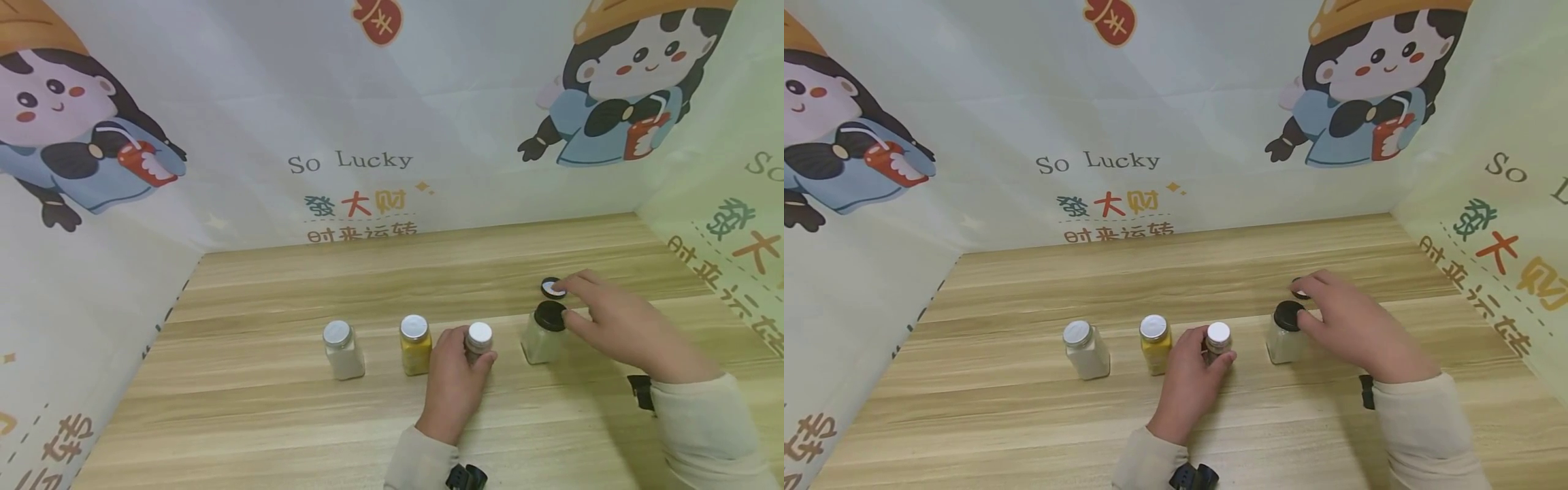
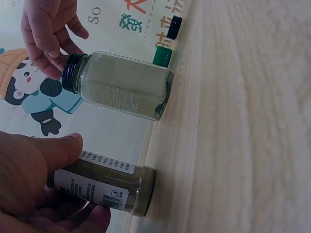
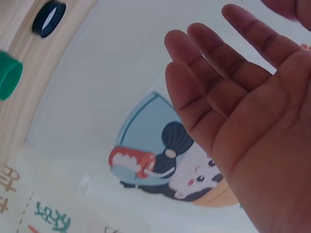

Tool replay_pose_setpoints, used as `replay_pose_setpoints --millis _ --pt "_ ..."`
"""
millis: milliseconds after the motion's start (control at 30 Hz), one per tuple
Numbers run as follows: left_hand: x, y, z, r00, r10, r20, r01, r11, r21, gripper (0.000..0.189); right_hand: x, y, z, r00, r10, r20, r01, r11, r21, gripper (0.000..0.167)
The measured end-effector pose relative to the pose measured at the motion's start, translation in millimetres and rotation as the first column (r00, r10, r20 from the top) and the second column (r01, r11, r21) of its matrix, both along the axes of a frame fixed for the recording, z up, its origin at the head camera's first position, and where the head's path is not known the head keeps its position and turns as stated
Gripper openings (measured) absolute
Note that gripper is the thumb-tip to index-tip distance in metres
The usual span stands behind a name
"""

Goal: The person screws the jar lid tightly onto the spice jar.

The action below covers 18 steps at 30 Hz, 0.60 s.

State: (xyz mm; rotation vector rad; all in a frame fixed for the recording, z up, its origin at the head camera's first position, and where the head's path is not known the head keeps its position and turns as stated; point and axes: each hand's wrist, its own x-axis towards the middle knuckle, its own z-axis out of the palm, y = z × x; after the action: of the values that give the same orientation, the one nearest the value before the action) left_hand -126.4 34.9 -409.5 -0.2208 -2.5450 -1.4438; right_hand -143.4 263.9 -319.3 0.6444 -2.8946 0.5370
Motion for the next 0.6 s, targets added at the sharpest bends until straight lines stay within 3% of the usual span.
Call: replay_pose_setpoints --millis 100,300,600 --pt "-0.2 0.3 0.0 1.0 -0.004 0.001 0.004 1.0 -0.002 0.034 -0.5 9.8 2.6 0.999 -0.042 -0.001 0.042 0.999 -0.003 0.035" --pt "-0.6 0.1 -0.6 1.0 -0.008 0.005 0.008 1.0 -0.009 0.035 -5.4 28.6 0.8 0.988 -0.135 0.08 0.137 0.99 -0.019 0.04" --pt "-0.5 -0.4 -1.6 1.0 -0.012 0.009 0.012 1.0 -0.013 0.035 -19.2 55.6 -20.5 0.969 -0.217 0.115 0.219 0.976 -0.009 0.045"
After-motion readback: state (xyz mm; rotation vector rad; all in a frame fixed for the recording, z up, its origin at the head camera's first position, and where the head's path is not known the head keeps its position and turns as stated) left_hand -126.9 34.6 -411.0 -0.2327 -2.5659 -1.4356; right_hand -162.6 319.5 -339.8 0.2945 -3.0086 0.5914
